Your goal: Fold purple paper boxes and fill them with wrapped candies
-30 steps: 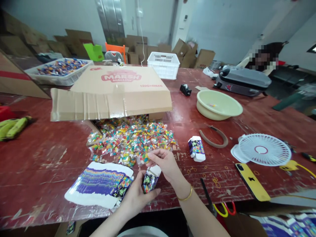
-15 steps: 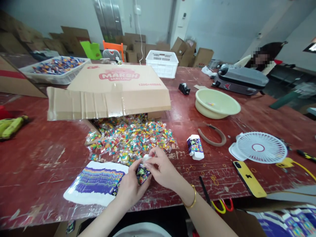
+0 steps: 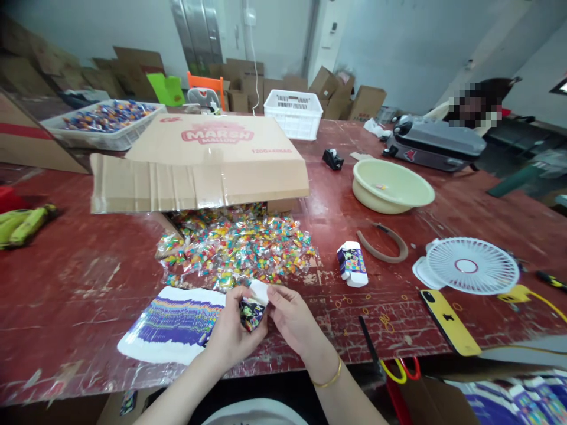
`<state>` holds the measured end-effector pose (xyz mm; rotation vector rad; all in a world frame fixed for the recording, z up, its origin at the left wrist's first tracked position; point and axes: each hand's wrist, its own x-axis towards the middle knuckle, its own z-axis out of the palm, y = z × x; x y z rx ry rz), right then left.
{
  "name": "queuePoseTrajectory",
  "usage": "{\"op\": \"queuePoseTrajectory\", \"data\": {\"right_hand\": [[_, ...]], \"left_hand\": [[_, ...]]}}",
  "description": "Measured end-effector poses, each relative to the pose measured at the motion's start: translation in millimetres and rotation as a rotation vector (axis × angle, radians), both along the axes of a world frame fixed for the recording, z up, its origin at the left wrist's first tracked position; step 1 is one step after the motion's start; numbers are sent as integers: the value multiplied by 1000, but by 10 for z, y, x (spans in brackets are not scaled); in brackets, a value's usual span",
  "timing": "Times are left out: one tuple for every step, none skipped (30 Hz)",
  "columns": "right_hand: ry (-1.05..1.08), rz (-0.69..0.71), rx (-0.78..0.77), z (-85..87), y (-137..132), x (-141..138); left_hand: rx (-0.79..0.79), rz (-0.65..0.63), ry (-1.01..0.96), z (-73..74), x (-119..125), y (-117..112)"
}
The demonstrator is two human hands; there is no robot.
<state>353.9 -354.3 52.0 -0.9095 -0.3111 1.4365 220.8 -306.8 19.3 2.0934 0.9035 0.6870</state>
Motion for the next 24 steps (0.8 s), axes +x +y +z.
{"op": "queuePoseTrajectory", "data": {"right_hand": [[-81, -10, -2, -14, -4, -16], [-207, -25, -4, -30, -14, -35], [-367, -44, -2, -46, -29, -56], [-546, -66, 12, -61, -49, -78], [-718, -89, 40, -75, -72, -99], [-860, -103, 78, -86, -95, -117], [-946, -107, 108, -94, -116, -131], [-962, -103, 116, -99, -132, -139], [-913, -102, 99, -100, -138, -142], [-807, -103, 55, -98, -135, -141], [-669, -107, -8, -94, -123, -138], [-538, -118, -69, -88, -103, -134], [-439, -137, -116, -82, -78, -132], [-376, -157, -143, -77, -52, -133], [-333, -174, -153, -75, -29, -138], [-303, -187, -155, -76, -12, -146], [-290, -205, -147, -81, -3, -156], [-300, -223, -138, -90, -3, -167], [-348, -235, -125, -100, -12, -177], [-450, -245, -97, -110, -28, -184], [-602, -246, -54, -118, -49, -189], [-778, -238, 9, -121, -72, -189], [-939, -227, 85, -119, -93, -188], [-1047, -214, 158, -111, -111, -185]], "left_hand": [[28, -3, 36, -11, -4, -2], [88, 0, 65, -23, -7, -3], [163, 6, 81, -37, -10, -4], [227, 19, 87, -50, -14, -4], [268, 33, 87, -61, -18, -4], [283, 46, 85, -68, -24, -4], [276, 44, 91, -72, -30, -4], [258, 33, 107, -73, -37, -4], [252, 21, 127, -72, -44, -5], [265, 10, 148, -72, -50, -5], [296, 0, 166, -74, -54, -6], [325, -1, 182, -78, -56, -7], [341, -3, 195, -83, -56, -7], [345, -2, 205, -89, -53, -7], [331, -4, 212, -94, -49, -6], [311, -6, 220, -95, -45, -5], [290, -11, 231, -93, -41, -3], [266, -14, 242, -84, -38, -2], [241, -15, 252, -69, -37, -2], [211, -17, 255, -47, -39, -3], [172, -19, 251, -21, -40, -5], [127, -22, 241, 10, -40, -6], [88, -25, 223, 42, -36, -7], [64, -30, 203, 73, -27, -6]]}}
